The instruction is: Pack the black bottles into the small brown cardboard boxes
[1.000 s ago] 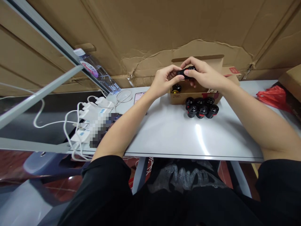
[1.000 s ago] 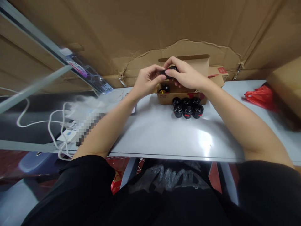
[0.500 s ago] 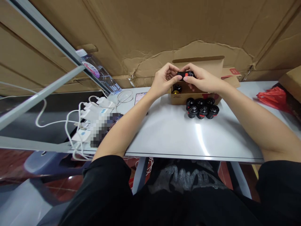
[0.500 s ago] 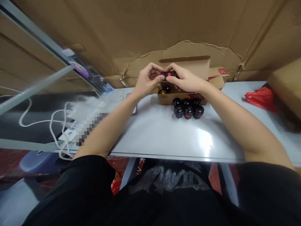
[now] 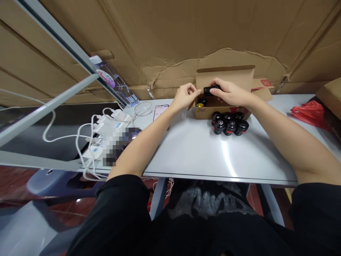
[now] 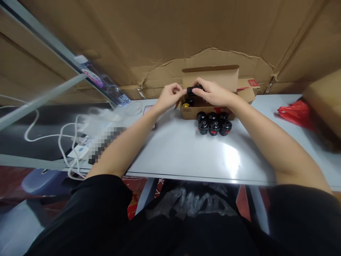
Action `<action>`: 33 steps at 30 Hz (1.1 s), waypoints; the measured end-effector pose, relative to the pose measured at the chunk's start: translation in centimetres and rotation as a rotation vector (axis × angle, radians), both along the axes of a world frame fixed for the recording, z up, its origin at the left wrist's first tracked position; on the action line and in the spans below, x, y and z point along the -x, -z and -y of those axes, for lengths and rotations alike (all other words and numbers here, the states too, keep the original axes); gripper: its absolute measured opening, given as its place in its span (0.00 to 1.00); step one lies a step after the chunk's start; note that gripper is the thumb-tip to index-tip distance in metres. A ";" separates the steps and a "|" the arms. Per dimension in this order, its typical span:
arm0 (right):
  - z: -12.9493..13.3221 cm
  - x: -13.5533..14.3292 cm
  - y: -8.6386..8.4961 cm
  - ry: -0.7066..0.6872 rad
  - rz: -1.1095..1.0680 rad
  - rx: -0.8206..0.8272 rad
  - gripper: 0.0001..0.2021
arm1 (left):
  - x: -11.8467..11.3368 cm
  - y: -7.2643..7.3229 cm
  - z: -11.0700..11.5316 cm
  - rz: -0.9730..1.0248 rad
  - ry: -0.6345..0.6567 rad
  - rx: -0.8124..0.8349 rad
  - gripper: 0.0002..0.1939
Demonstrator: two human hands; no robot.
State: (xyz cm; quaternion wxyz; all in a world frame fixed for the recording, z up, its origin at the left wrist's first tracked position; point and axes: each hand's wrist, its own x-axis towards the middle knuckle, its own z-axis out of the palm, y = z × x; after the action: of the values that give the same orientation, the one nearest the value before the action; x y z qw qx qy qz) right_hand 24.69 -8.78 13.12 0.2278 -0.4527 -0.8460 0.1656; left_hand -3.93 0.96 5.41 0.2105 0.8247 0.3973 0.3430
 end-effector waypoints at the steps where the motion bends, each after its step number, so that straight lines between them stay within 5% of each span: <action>1: 0.0 0.0 0.0 0.001 0.004 0.000 0.29 | -0.2 0.0 0.4 0.020 -0.034 0.036 0.19; 8: -1.1 -0.6 1.3 -0.037 -0.064 -0.057 0.24 | -1.3 -1.1 2.0 0.117 -0.071 0.096 0.11; 15: -2.9 -1.9 2.9 -0.052 -0.034 -0.069 0.32 | -1.8 -0.8 1.9 0.283 -0.048 0.279 0.19; 23: -2.3 -1.8 2.1 -0.034 -0.003 -0.095 0.31 | -2.5 0.6 1.9 0.444 -0.069 0.310 0.23; 33: -1.6 -1.3 1.6 -0.081 0.016 -0.158 0.19 | -2.7 1.7 1.8 0.528 -0.078 0.294 0.22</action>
State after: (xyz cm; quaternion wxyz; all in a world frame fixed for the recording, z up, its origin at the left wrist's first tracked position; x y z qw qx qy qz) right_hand 26.02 -7.18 11.49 0.2491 -0.4002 -0.8758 0.1039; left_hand -1.20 -0.80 3.75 0.4104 0.6519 0.4055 0.4921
